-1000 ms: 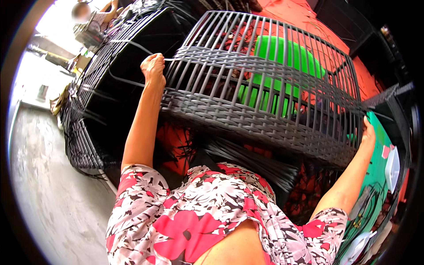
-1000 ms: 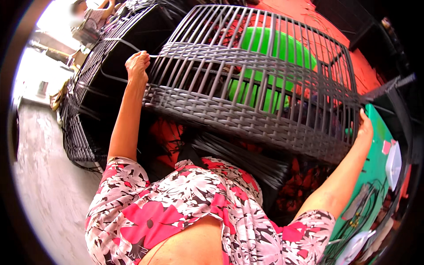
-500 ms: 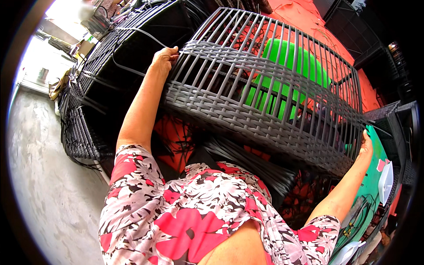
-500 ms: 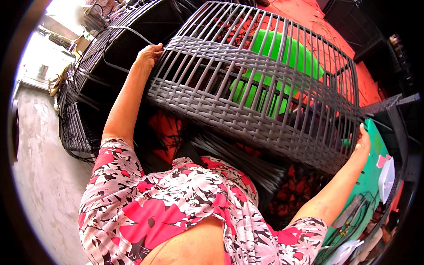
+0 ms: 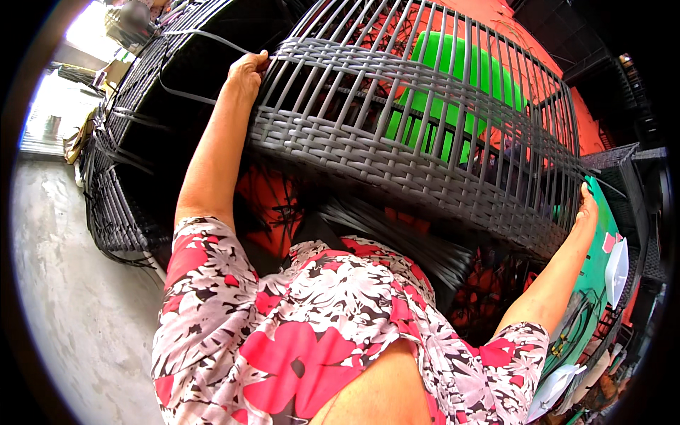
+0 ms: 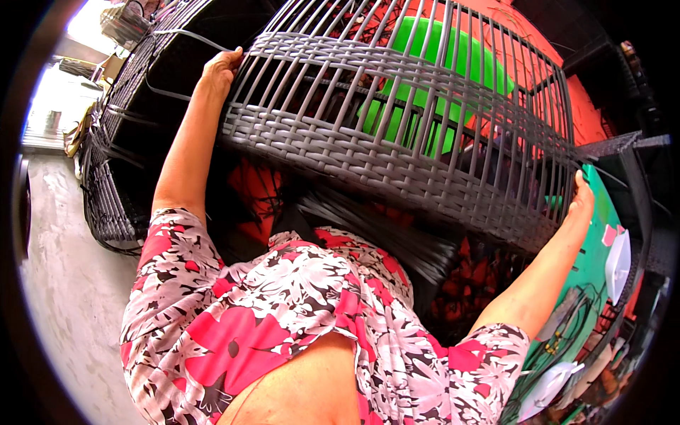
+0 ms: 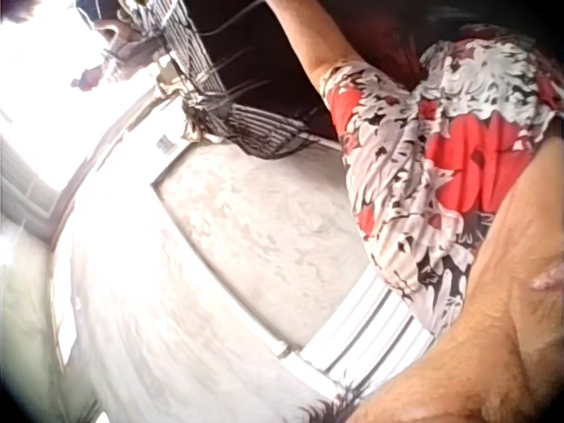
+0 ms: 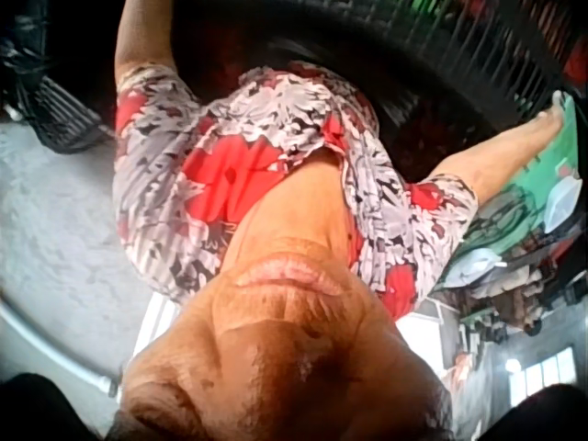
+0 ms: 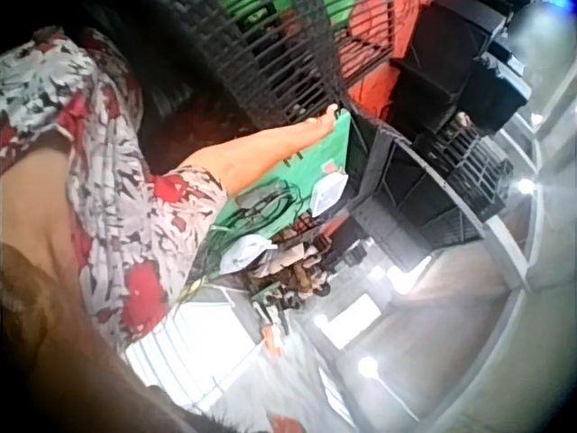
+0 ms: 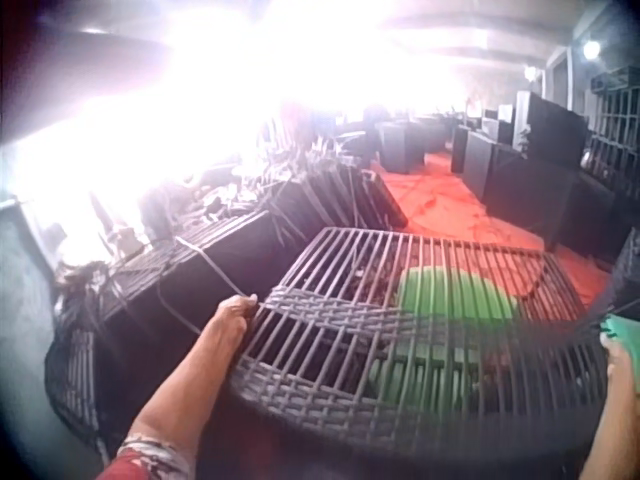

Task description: The person weaves black plastic strips into a wicker furniture frame by hand, pulling the strips tight and tucking them into the mesh.

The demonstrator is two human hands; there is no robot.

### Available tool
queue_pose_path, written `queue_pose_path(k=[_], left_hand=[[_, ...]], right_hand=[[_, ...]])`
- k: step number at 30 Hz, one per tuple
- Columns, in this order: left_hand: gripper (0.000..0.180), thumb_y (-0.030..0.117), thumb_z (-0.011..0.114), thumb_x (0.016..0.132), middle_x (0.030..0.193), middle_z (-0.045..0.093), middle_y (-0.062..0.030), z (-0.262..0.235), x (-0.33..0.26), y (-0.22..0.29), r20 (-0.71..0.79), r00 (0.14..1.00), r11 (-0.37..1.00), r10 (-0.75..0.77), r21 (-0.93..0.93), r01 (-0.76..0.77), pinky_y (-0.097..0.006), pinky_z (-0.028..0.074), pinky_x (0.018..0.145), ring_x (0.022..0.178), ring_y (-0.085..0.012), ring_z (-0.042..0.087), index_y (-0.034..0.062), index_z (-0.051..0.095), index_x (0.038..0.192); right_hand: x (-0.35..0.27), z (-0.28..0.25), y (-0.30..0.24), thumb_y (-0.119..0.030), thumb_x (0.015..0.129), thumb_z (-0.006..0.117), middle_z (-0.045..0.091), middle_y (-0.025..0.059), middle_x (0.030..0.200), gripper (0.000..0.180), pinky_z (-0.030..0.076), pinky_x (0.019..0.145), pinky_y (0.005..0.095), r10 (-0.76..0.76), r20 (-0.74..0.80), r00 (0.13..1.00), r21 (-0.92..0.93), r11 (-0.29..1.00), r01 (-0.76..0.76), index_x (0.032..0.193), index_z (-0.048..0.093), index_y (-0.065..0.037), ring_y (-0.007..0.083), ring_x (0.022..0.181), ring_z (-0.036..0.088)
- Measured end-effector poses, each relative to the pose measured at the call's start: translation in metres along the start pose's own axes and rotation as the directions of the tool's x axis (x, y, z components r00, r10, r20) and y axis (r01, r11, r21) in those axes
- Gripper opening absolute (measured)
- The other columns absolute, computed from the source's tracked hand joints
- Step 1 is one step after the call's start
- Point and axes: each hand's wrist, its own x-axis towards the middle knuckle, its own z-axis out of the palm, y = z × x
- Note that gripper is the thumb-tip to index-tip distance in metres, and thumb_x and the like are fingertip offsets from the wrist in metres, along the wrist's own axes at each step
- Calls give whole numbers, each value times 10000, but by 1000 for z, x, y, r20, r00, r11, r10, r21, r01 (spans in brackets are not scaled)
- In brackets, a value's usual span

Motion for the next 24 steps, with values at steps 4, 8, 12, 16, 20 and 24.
queue_pose_path(k=[4,8,12,16,20,24], left_hand=[[469,280,719,764,774,584,-83,0,-72,19,60,774,661,630,481,-575,-279,490,555,658,-164,591,-25,522,1061],[691,222,766,665,1310,442,-106,-25,-171,4,828,281,60,486,290,-955,-390,380,957,1205,-248,419,57,444,1253],[991,438,774,505,1365,365,-119,-36,-212,-16,956,249,-196,155,277,-941,-428,169,1082,1277,-312,305,64,359,1325],[886,453,700,583,1370,372,-121,-30,-210,-23,974,208,-341,93,228,-912,-444,190,1068,1272,-302,319,35,399,1303],[811,489,630,663,1362,393,-116,-26,-219,-31,971,209,-432,113,237,-870,-440,206,1057,1218,-311,372,22,415,1290],[826,572,573,705,1387,352,-128,-35,-215,-30,978,182,-486,104,210,-849,-455,185,1063,1269,-315,313,26,400,1301]], right_hand=[[-35,-16,-36,-448,776,657,614,104,734,490,371,425,362,-392,-360,846,-518,838,168,884,578,23,205,418,439],[-248,182,-44,-230,826,627,484,161,1233,468,340,966,306,-749,303,589,-399,462,792,1190,470,19,221,1121,467],[-362,282,14,-471,575,737,477,147,1242,867,310,972,417,-504,832,231,-358,-172,918,1250,436,-18,294,1144,446],[-358,289,52,-542,650,630,459,119,1265,800,257,993,464,-429,870,242,-405,-345,847,1239,454,-30,290,1175,402],[-345,278,69,-494,733,592,450,94,1290,686,241,1015,474,-512,834,205,-387,-278,879,1233,468,-40,264,1208,381],[-354,260,81,-368,741,628,535,92,1157,485,318,963,459,-654,745,134,-397,-273,876,1095,555,-45,240,1100,472]])
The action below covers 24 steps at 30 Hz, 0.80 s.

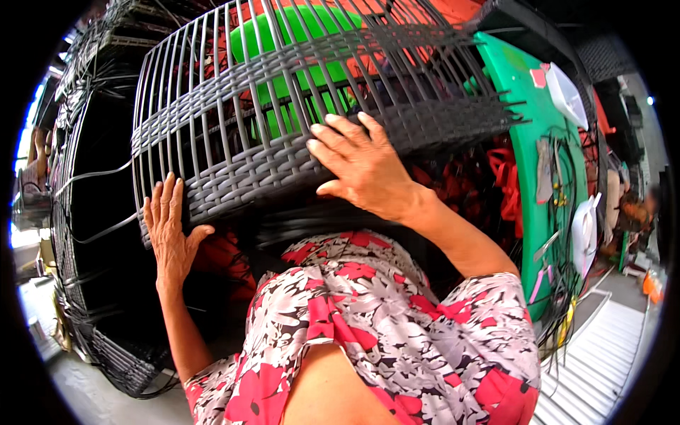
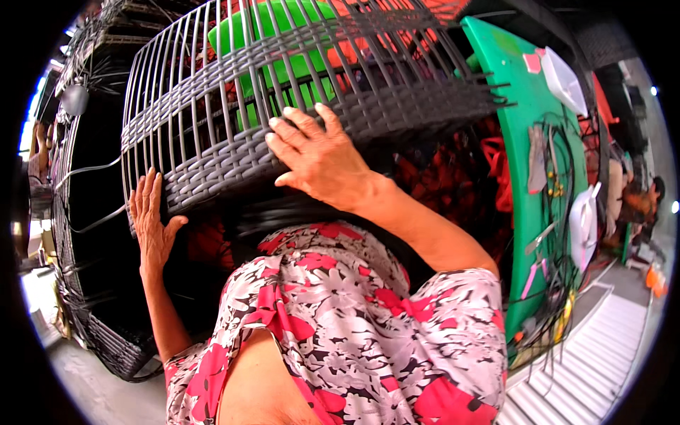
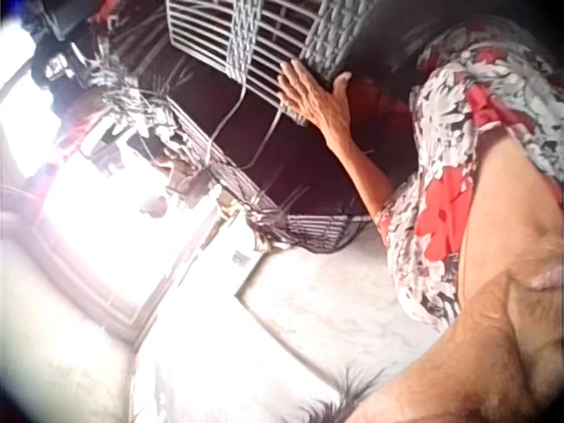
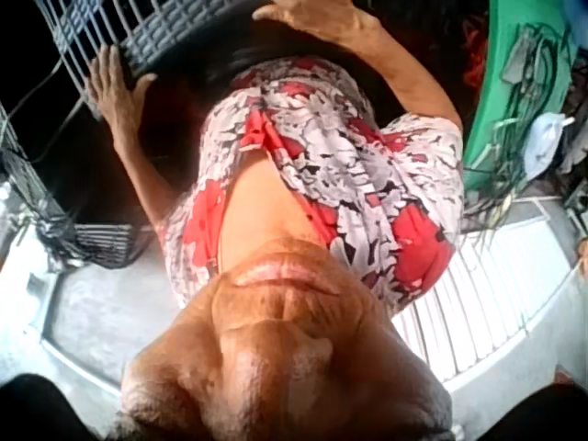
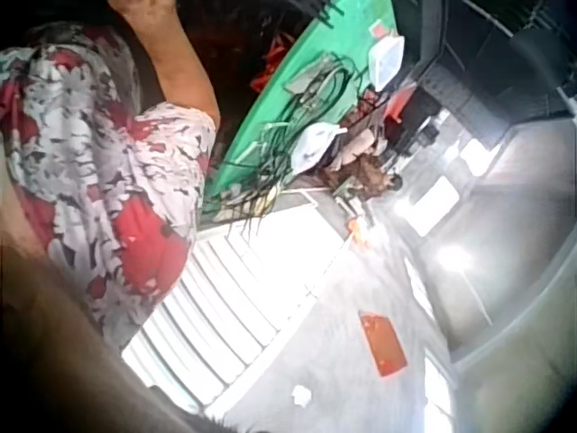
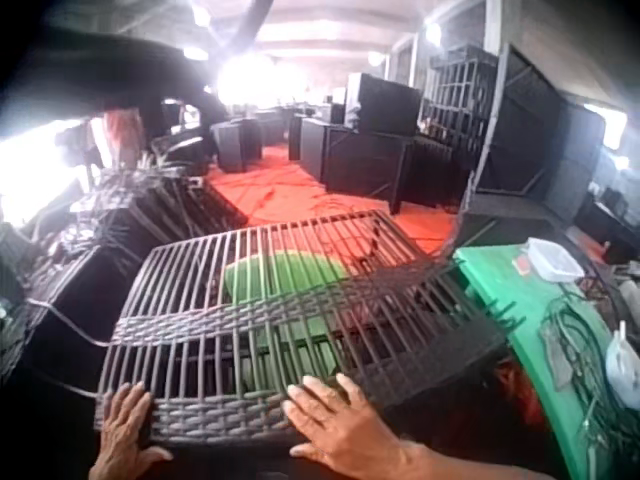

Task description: The person weaves black plastic strips into a wicker furniture frame by hand, pulling the strips tight and tucking them into the mesh.

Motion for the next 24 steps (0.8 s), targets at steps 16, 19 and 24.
queue_pose_path(k=[16,19,24], left_hand=[[390,122,559,805,1169,513,-230,99,29,152,3,867,505,498,-814,-287,-402,382,956,1120,-374,470,-37,494,1156],[394,118,549,809,1158,515,-245,140,36,162,162,852,576,499,-796,-185,-423,391,922,1097,-396,474,-18,488,1173],[200,130,562,801,886,590,-236,129,36,170,288,860,544,420,-839,16,-472,427,752,875,-407,553,10,584,960]], right_hand=[[-116,80,-17,-226,772,582,580,169,1066,381,380,837,512,331,457,826,30,922,-386,1098,574,-27,329,1004,507],[-124,94,-8,-215,744,600,609,149,921,221,391,812,475,382,339,860,138,884,-447,854,650,-31,328,927,525],[-120,85,-11,-151,681,644,611,156,817,153,418,779,413,431,296,853,297,807,-511,787,669,-43,332,852,549]])
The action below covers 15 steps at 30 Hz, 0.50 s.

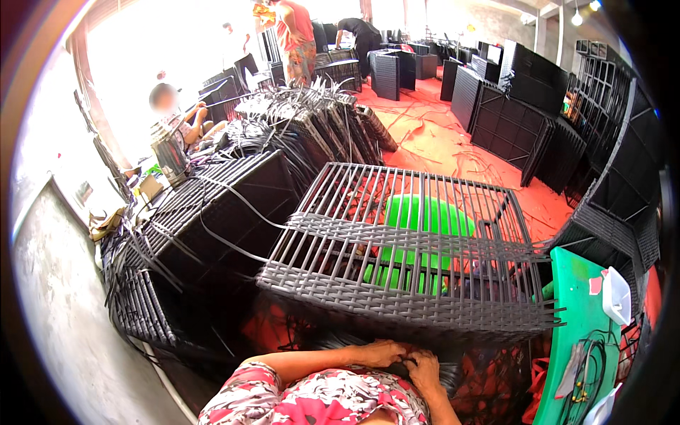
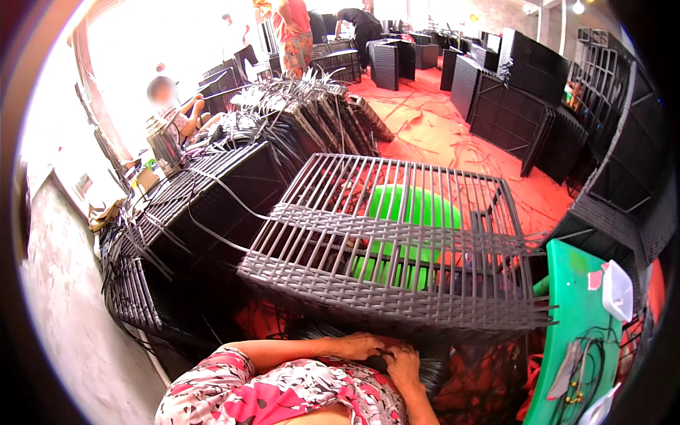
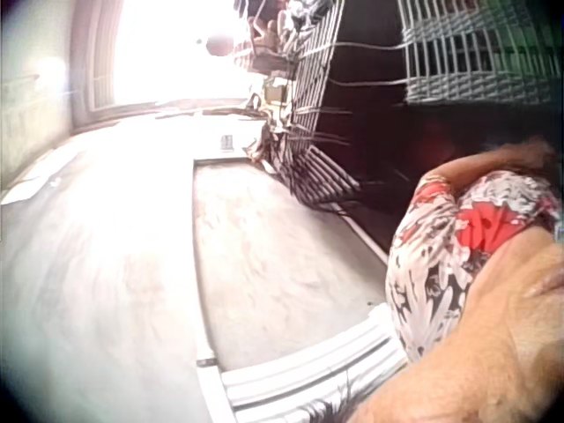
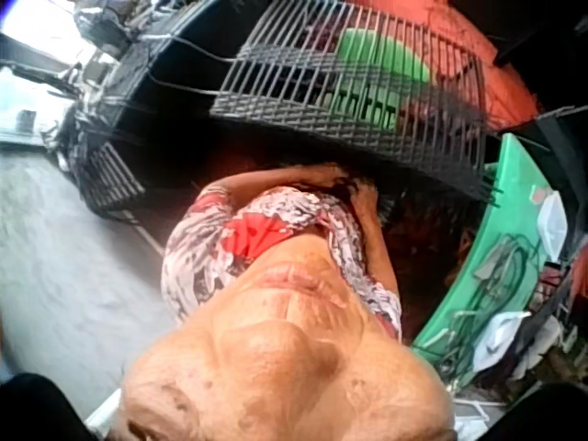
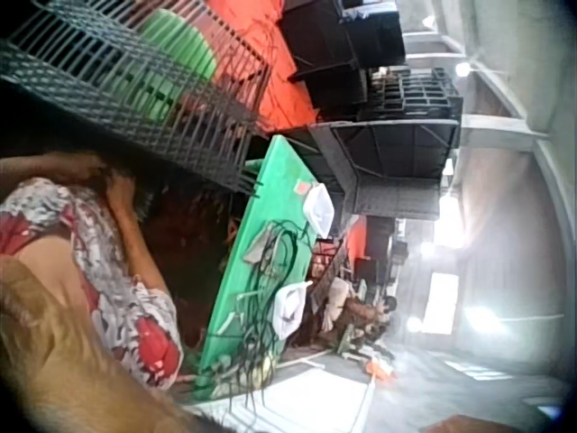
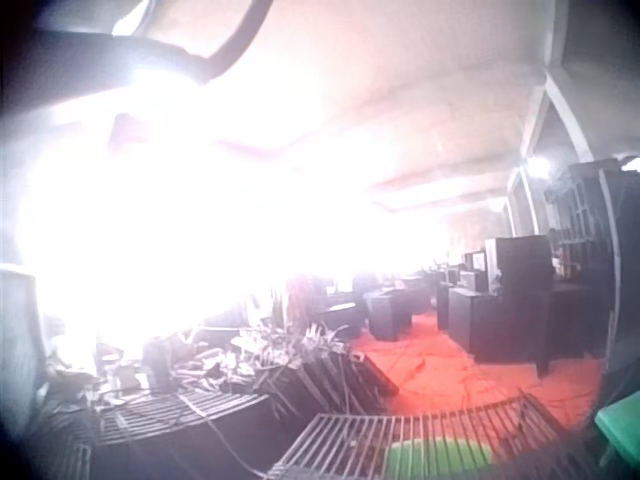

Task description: The person weaves black plastic strips into a wicker furniture frame by hand, pulling the strips tight and tucking them into the mesh.

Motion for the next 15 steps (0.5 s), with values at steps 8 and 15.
queue_pose_path(k=[8,15], left_hand=[[81,85,568,750,808,601,-172,12,-6,-5,-156,987,985,42,169,-16,-450,455,631,783,-370,583,23,603,788],[112,54,574,687,827,571,-142,20,-8,-13,-166,961,937,220,311,-161,-421,469,624,762,-340,577,5,553,786]], right_hand=[[1,-9,-7,-127,650,674,613,140,737,129,450,701,404,-77,-61,995,118,989,84,729,659,-25,328,746,574],[-6,-10,-7,-109,695,642,602,87,751,79,432,683,385,-126,-65,990,61,990,130,759,638,-64,282,774,566]])
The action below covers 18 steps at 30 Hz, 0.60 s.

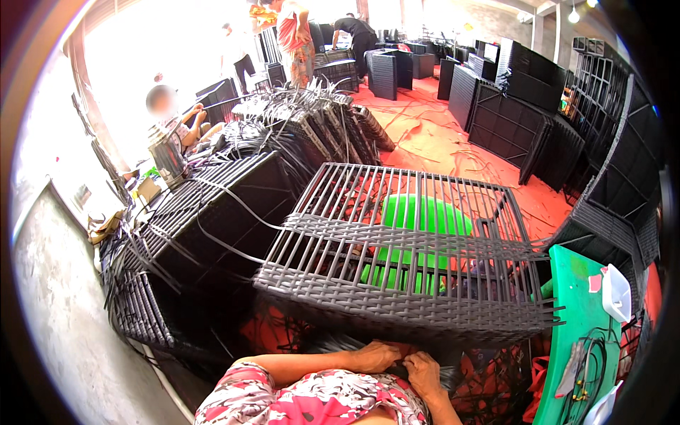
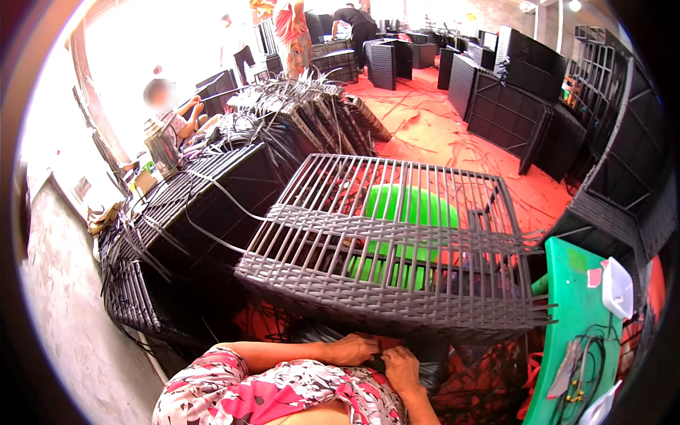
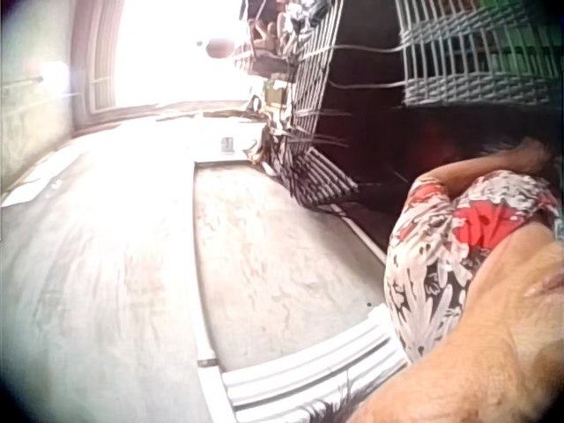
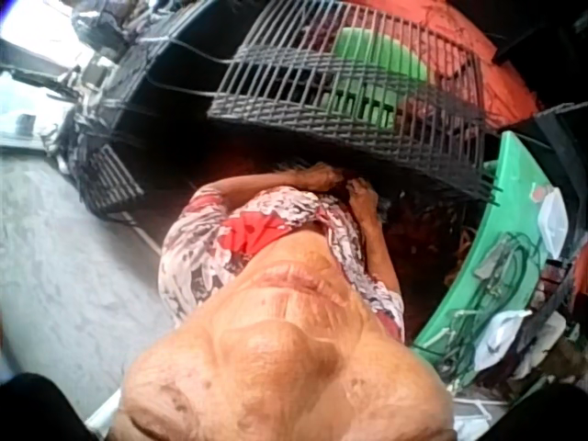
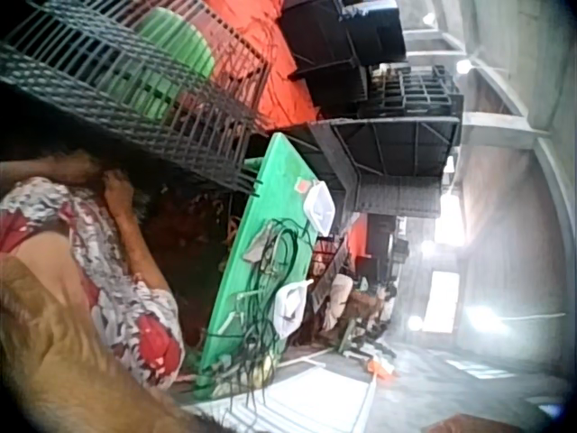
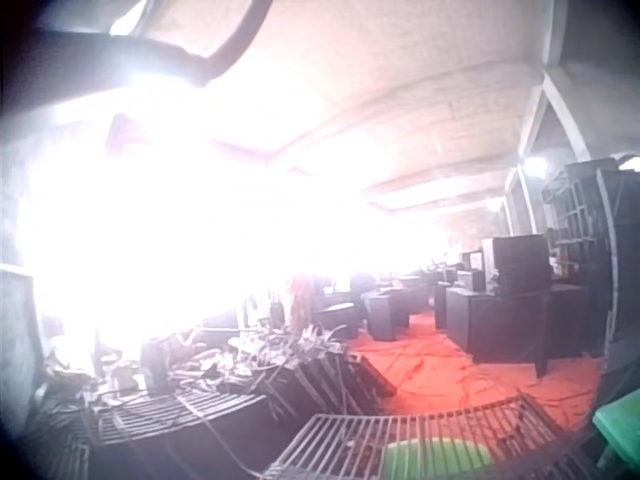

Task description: The person weaves black plastic strips into a wicker furniture frame by hand, pulling the strips tight and tucking them into the mesh.

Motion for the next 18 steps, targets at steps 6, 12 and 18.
queue_pose_path(k=[6,12,18], left_hand=[[159,49,580,659,846,538,-132,-4,2,3,-96,990,993,103,58,-98,-403,473,670,808,-322,554,5,548,808],[200,62,574,622,846,523,-126,-8,6,11,-55,985,980,162,129,-154,-392,465,698,826,-303,543,-1,545,809],[200,74,569,623,837,507,-112,-10,13,12,-65,972,969,224,124,-215,-379,460,696,818,-287,528,7,546,810]], right_hand=[[5,-10,-8,-108,677,654,583,73,760,100,400,668,398,-130,-43,991,-81,989,126,757,616,-62,278,773,549],[3,-16,-10,-105,643,667,577,77,755,128,392,686,396,-117,-20,993,-100,988,114,749,612,-61,275,779,535],[3,-21,-12,-90,636,663,578,88,737,127,401,669,398,-106,-51,993,-109,989,100,728,586,-47,285,747,544]])
